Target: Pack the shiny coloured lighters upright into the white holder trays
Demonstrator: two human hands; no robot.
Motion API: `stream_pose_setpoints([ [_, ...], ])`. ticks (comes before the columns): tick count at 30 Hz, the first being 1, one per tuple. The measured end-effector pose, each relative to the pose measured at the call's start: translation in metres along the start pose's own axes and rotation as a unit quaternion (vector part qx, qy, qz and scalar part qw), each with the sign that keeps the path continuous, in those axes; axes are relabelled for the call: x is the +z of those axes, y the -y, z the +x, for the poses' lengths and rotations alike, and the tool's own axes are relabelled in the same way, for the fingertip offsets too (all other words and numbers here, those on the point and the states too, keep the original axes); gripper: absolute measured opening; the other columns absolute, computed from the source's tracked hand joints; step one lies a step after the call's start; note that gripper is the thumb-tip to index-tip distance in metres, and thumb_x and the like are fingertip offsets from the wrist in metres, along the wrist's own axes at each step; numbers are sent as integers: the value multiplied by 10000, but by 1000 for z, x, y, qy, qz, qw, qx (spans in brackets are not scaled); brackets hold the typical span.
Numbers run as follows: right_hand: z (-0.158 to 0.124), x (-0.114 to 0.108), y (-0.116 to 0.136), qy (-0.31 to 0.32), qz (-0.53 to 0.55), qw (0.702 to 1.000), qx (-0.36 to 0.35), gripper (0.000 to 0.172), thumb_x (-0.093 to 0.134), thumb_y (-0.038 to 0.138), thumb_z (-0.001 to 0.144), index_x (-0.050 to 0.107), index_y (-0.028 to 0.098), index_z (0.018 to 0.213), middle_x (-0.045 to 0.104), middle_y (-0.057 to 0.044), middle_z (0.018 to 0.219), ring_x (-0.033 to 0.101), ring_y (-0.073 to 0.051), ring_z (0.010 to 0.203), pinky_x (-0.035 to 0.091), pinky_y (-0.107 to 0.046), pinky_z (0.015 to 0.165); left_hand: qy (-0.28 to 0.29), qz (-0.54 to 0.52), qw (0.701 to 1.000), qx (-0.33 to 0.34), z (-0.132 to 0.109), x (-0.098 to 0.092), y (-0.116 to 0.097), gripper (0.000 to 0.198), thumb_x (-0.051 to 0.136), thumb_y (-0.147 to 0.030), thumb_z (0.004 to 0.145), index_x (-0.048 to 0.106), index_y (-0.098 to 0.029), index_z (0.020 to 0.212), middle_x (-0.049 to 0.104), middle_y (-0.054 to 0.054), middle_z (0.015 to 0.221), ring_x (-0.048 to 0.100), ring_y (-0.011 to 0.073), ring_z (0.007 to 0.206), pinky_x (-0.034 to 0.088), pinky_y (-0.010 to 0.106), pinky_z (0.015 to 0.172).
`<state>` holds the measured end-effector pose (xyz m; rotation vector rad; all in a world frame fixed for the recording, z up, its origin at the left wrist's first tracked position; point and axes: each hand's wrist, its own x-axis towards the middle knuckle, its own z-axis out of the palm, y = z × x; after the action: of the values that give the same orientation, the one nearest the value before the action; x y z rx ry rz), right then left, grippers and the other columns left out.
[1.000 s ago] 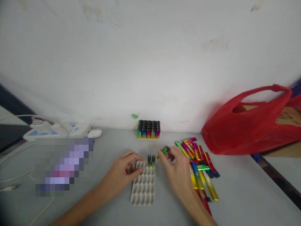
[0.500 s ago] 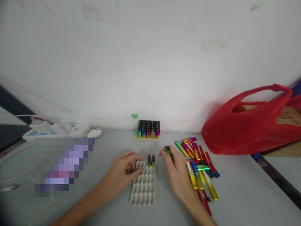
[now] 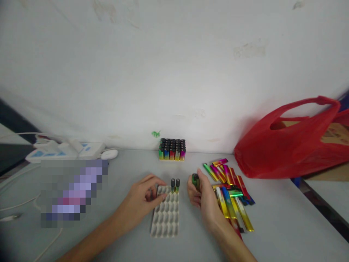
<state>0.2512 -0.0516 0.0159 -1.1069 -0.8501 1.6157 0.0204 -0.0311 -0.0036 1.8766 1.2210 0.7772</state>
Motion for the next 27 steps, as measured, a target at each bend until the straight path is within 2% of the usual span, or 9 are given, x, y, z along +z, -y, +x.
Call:
stream_pose_setpoints([
  [10, -2, 6, 1, -7, 34, 999, 29, 685, 687, 824, 835, 361, 257, 632, 213, 97, 607, 104, -106, 537, 99, -283, 470, 3, 5, 1000, 1, -1, -1, 0, 152, 790, -255, 918, 799, -232, 1068, 609, -18, 864, 604, 159, 684, 460, 272, 646],
  [18, 0, 10, 1, -53, 37, 997, 30, 649, 740, 843, 767, 495, 244, 722, 357, 67, 631, 279, -119, 552, 174, -247, 465, 4, 8, 1000, 3, -2, -1, 2, 153, 780, -259, 931, 798, -241, 1082, 612, -16, 881, 608, 156, 689, 464, 266, 639],
  [24, -3, 8, 2, -30, 22, 997, 63, 634, 682, 778, 816, 369, 256, 640, 209, 101, 605, 105, -99, 535, 84, -254, 469, 2, 6, 1000, 0, -2, -1, -1, 153, 775, -258, 923, 796, -229, 1072, 624, -4, 889, 613, 164, 702, 454, 260, 610],
  [27, -3, 7, 1, -25, 8, 997, 77, 581, 629, 720, 837, 339, 262, 628, 174, 108, 593, 68, -93, 524, 49, -265, 473, 6, 6, 1000, 4, -1, -1, 0, 150, 765, -254, 935, 794, -236, 1081, 620, -6, 892, 618, 163, 707, 454, 258, 612],
])
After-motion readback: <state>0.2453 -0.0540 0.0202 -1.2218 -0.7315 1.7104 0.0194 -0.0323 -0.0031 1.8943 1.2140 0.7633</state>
